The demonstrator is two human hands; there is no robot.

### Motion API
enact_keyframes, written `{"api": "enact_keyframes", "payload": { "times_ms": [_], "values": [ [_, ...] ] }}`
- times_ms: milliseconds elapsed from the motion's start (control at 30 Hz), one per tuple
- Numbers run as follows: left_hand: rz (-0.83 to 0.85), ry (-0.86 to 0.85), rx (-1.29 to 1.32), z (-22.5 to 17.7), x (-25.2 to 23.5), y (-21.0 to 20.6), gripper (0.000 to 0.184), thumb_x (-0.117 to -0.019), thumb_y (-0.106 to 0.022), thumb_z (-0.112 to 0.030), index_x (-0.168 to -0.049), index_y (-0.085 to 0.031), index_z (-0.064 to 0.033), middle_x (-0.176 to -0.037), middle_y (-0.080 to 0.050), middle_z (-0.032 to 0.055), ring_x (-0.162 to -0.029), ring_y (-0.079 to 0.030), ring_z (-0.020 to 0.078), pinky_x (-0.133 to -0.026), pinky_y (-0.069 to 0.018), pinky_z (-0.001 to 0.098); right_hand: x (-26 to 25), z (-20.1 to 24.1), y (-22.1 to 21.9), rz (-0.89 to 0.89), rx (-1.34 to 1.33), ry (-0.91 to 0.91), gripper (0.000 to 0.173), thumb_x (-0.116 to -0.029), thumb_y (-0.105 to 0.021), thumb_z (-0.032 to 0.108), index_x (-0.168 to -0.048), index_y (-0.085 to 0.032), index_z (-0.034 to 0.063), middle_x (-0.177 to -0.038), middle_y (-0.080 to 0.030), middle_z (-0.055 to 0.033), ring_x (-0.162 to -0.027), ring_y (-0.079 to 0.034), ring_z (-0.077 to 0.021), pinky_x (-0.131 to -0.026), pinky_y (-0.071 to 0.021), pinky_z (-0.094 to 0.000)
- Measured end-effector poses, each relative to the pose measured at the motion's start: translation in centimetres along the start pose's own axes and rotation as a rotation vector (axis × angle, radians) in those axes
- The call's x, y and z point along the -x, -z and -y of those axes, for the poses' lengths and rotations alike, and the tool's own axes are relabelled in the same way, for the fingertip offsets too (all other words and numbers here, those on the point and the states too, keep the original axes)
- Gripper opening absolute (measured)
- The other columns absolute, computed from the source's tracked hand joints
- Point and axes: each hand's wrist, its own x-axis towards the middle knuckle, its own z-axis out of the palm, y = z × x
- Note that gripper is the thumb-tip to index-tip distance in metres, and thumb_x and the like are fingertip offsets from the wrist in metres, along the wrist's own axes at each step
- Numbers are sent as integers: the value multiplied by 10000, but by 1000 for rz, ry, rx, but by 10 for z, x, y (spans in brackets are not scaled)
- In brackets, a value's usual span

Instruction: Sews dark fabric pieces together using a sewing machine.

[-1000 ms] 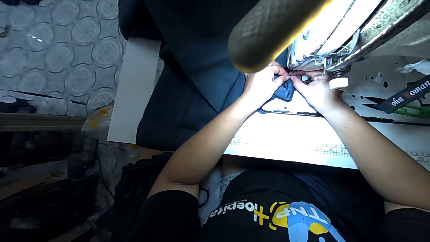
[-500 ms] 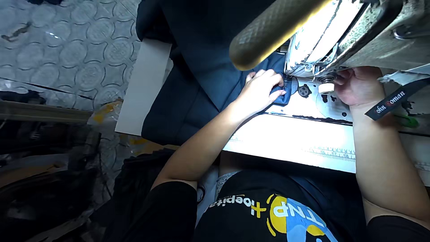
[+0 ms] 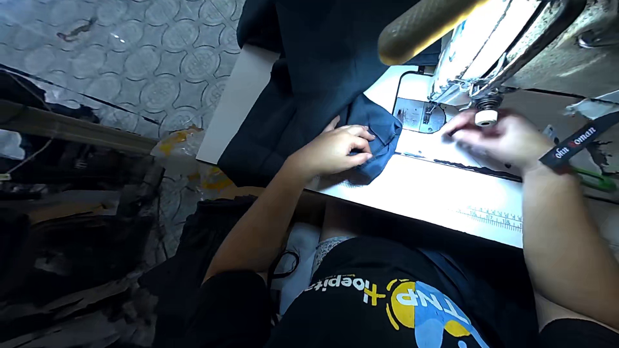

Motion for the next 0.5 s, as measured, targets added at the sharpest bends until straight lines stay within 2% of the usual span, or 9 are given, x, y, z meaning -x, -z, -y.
{"api": "enact_keyframes", "payload": {
  "times_ms": [33,67,133,167,233,300,367,433,500],
  "values": [
    [-46,12,-28,-5,3,-5,340,-1006,-560,-328,-1002,-778,-68,-1353,-668,111,-1420,-492,309,-1160,-145,742,-5,6,-19,131,-49,163,202,-953,-575,102,-1045,-751,61,-1048,-717,-24,-964,-669,-40,-875,-556,-226],
    [-92,17,-89,-13,4,-11,372,-1004,-566,-375,-990,-774,-67,-1321,-684,121,-1405,-509,327,-1156,-155,747,-11,12,-38,185,-26,294,249,-952,-556,104,-1065,-778,101,-1082,-738,-1,-1003,-675,-56,-896,-551,-255],
    [-174,-26,-249,-30,7,-28,411,-971,-605,-424,-967,-773,-49,-1199,-720,147,-1307,-590,356,-1163,-204,736,-19,21,-67,177,201,424,344,-943,-516,48,-1169,-769,108,-1261,-720,-71,-1141,-676,-268,-935,-523,-476],
    [-201,-84,-306,-39,9,-39,417,-950,-623,-440,-930,-767,-49,-1118,-732,143,-1217,-643,343,-1154,-262,708,-24,23,-75,151,319,432,349,-942,-516,33,-1193,-752,89,-1300,-699,-112,-1133,-670,-356,-880,-522,-541],
    [-233,-221,-373,-47,13,-56,354,-923,-655,-401,-847,-738,-65,-950,-718,113,-996,-705,287,-1053,-430,604,-31,25,-79,132,454,393,384,-939,-523,28,-1276,-700,66,-1327,-669,-150,-1084,-655,-424,-805,-522,-567],
    [-182,-228,-376,-46,20,-51,201,-912,-681,-225,-817,-731,-55,-875,-688,117,-891,-691,289,-939,-498,531,-35,26,-77,95,488,388,421,-948,-528,43,-1346,-662,81,-1302,-679,-138,-1028,-654,-416,-747,-519,-541],
    [-102,-135,-346,-38,31,-34,160,-915,-668,-156,-848,-736,-28,-899,-695,143,-910,-694,327,-920,-500,571,-31,27,-78,78,403,351,475,-933,-514,27,-1388,-635,85,-1298,-684,-140,-1089,-658,-388,-859,-516,-543],
    [-109,-60,-323,-31,39,-25,204,-922,-673,-207,-871,-739,-21,-888,-702,149,-897,-701,336,-908,-498,596,-27,30,-82,97,238,275,484,-951,-506,29,-1425,-597,61,-1351,-656,-162,-1212,-635,-359,-1018,-478,-541],
    [-167,21,-325,-33,38,-26,311,-922,-688,-335,-942,-712,-26,-828,-685,129,-831,-696,309,-862,-504,566,-27,27,-87,83,140,235,444,-995,-498,85,-1431,-578,54,-1366,-651,-143,-1225,-637,-312,-1039,-480,-510]
  ]
}}
